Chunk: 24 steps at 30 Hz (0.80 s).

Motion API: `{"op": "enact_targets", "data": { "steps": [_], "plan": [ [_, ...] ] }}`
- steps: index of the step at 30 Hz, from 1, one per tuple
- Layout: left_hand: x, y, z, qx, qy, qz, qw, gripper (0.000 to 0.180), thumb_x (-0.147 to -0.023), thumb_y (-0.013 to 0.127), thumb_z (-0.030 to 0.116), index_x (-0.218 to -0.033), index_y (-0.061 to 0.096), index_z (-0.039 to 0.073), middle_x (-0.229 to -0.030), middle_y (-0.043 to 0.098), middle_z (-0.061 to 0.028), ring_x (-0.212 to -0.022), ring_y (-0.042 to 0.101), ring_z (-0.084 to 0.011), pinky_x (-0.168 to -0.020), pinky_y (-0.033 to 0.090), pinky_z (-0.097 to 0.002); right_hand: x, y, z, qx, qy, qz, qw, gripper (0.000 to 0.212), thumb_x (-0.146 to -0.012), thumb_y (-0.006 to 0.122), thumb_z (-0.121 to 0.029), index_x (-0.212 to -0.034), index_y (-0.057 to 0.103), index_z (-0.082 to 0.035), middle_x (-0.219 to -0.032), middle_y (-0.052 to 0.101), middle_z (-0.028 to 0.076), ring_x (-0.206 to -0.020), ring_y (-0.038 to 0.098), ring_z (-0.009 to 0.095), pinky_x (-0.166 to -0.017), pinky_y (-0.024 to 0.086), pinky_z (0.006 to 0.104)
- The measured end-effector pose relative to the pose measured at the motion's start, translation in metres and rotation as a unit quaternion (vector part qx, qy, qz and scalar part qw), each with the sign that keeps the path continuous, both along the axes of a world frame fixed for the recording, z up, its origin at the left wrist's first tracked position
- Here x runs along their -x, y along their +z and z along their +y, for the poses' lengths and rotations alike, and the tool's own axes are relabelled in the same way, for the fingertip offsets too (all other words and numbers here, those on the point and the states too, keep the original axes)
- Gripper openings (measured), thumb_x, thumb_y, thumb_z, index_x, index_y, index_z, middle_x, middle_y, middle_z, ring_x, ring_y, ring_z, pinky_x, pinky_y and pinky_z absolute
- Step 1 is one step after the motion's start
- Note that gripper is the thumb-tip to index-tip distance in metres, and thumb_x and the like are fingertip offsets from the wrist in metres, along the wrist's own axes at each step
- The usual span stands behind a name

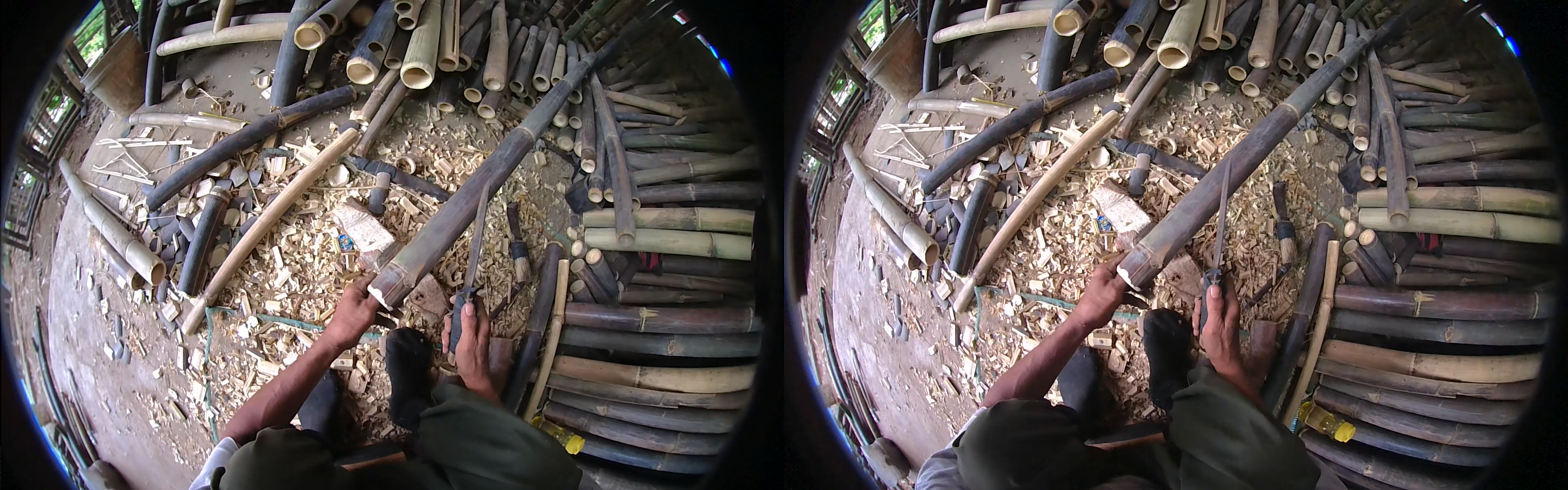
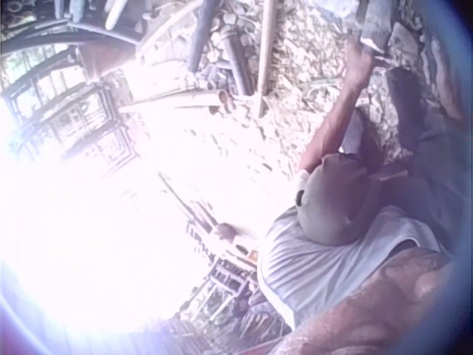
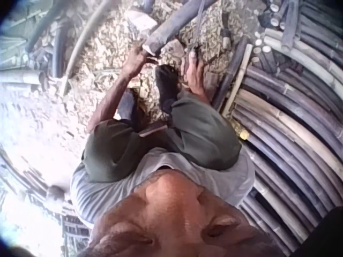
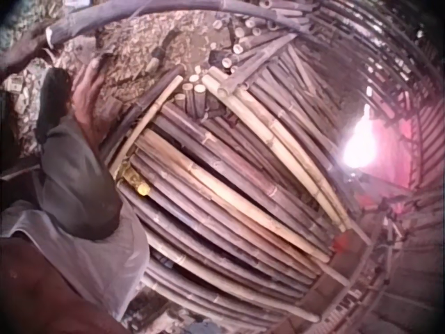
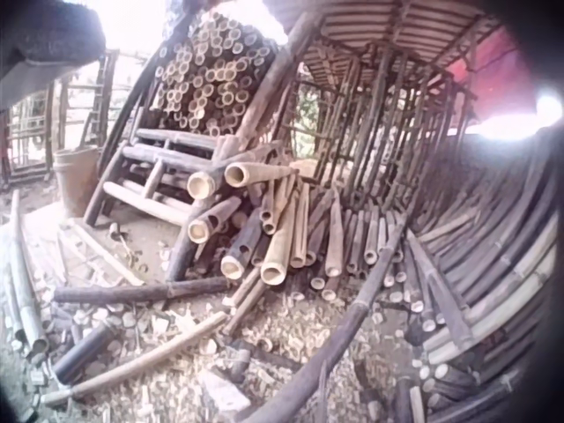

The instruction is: The person sits on the floor in a workshop and uses a curved knife to shave the outer layer off long bamboo poles. They hold the pole with their left hand and scrape the surface with the knife in their right hand, rotating the pole to work on different sections.

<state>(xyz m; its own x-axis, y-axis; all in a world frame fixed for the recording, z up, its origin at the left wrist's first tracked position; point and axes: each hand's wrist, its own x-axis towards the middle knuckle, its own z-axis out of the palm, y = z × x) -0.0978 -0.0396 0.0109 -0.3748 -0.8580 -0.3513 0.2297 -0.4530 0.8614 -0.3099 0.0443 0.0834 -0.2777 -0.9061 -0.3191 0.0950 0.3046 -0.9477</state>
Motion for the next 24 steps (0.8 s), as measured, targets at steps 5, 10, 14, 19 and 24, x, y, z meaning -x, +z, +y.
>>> {"op": "enact_targets", "data": {
  "steps": [5,10,14,19,24],
  "plan": [
    [0.001,-0.008,-0.002,0.275,-0.005,-0.346,0.897,0.028,-0.082,0.057,-0.003,-0.109,0.067,-0.003,-0.087,0.068,-0.0336,-0.088,0.07,-0.0518,-0.08,0.055,-0.0586,-0.001,-0.01,0.008,-0.012,0.066,0.215,0.974,0.039,-0.112,0.053,-0.04,-0.121,0.055,-0.002,-0.08,0.063,0.013,-0.066,0.061,0.026,-0.058,0.048,0.0408],
    [0.008,-0.002,0.017,0.302,-0.009,-0.333,0.893,0.023,-0.085,0.057,-0.001,-0.106,0.067,-0.001,-0.078,0.069,-0.03,-0.08,0.071,-0.0493,-0.073,0.056,-0.0561,-0.019,-0.011,0.013,0.107,0.265,0.451,0.846,0.038,-0.106,0.063,-0.037,-0.115,0.054,-0.001,-0.095,0.066,0.024,-0.085,0.07,0.046,-0.069,0.055,0.0536],
    [0.028,0.042,0.012,0.184,-0.039,-0.349,0.918,0.02,-0.088,0.055,0.003,-0.105,0.066,-0.001,-0.078,0.068,-0.03,-0.082,0.069,-0.0525,-0.074,0.055,-0.0555,-0.002,-0.004,0.015,0.058,0.165,0.467,0.867,0.05,-0.103,0.068,-0.037,-0.13,0.052,0.001,-0.103,0.067,0.029,-0.086,0.07,0.05,-0.069,0.056,0.0549],
    [0.026,0.066,0.011,0.126,-0.045,-0.27,0.953,0.015,-0.093,0.058,0.007,-0.096,0.068,-0.004,-0.072,0.071,-0.0232,-0.067,0.073,-0.0394,-0.067,0.057,-0.0489,0.005,0.061,0.015,0.028,0.204,0.453,0.867,0.056,-0.104,0.064,-0.034,-0.14,0.047,0.004,-0.102,0.067,0.032,-0.091,0.067,0.054,-0.074,0.054,0.0572],
    [0.034,0.157,-0.019,0.26,-0.046,-0.211,0.941,0.02,-0.097,0.058,0.011,-0.09,0.069,-0.005,-0.074,0.07,-0.0256,-0.071,0.072,-0.043,-0.07,0.057,-0.0511,0.023,0.108,0.037,-0.041,0.127,0.099,0.986,0.078,-0.107,0.066,-0.03,-0.158,0.019,0.005,-0.083,0.06,0.007,-0.068,0.056,0.015,-0.06,0.051,0.0368]
  ]
}}
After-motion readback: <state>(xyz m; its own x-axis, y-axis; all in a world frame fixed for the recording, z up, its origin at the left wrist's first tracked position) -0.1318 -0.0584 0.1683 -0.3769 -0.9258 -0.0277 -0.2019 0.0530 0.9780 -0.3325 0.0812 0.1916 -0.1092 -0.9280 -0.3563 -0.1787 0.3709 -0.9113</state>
